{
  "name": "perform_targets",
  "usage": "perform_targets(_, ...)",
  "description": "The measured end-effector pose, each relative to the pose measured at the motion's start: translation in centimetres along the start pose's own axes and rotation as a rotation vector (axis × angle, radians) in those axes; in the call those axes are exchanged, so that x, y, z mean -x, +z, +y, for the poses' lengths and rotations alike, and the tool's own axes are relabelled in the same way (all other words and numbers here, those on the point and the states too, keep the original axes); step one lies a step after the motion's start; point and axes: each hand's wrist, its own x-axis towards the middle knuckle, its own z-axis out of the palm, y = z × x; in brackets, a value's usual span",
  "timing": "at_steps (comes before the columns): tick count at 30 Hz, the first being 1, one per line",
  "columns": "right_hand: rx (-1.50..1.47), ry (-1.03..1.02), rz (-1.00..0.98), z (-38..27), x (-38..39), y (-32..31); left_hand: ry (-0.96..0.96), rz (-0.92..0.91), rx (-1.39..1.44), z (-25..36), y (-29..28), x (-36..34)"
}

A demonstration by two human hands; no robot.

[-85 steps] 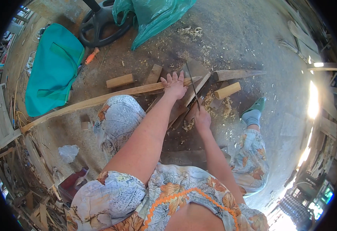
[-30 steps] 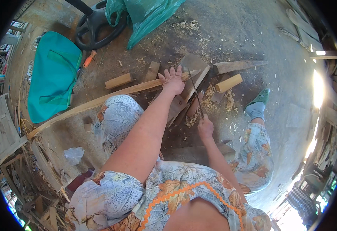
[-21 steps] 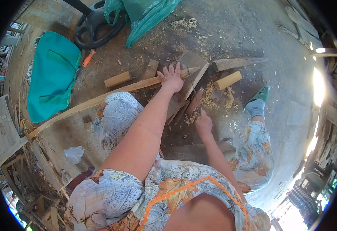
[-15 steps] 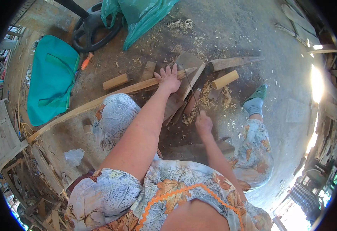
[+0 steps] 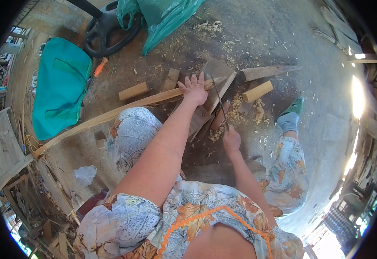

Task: Using a small knife to carve or shave down a piece of wood held between the feet.

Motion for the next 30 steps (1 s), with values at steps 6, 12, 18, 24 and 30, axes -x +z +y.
perform_targets(6,0.065,-0.106,0.021,-3.0,-5.2,-1.8,0.002,-0.015,-0.01,0.4,-0.1,-0.5)
perform_targets(12,0.006,-0.028,0.001,0.2,0.2,0.0,-0.011,-0.023,0.005,-0.1,-0.1,-0.3)
perform_targets(18,-0.007,-0.157,0.061,-2.6,-5.5,-1.5,0.014,-0.028,0.02,0.2,0.0,-0.7)
perform_targets(24,-0.026,-0.017,-0.007,1.2,1.3,0.0,-0.009,-0.056,0.026,0.0,-0.5,0.1)
perform_targets(30,0.003,-0.138,0.101,-1.0,-5.1,-1.0,0.014,-0.037,0.024,0.3,-0.2,-0.6)
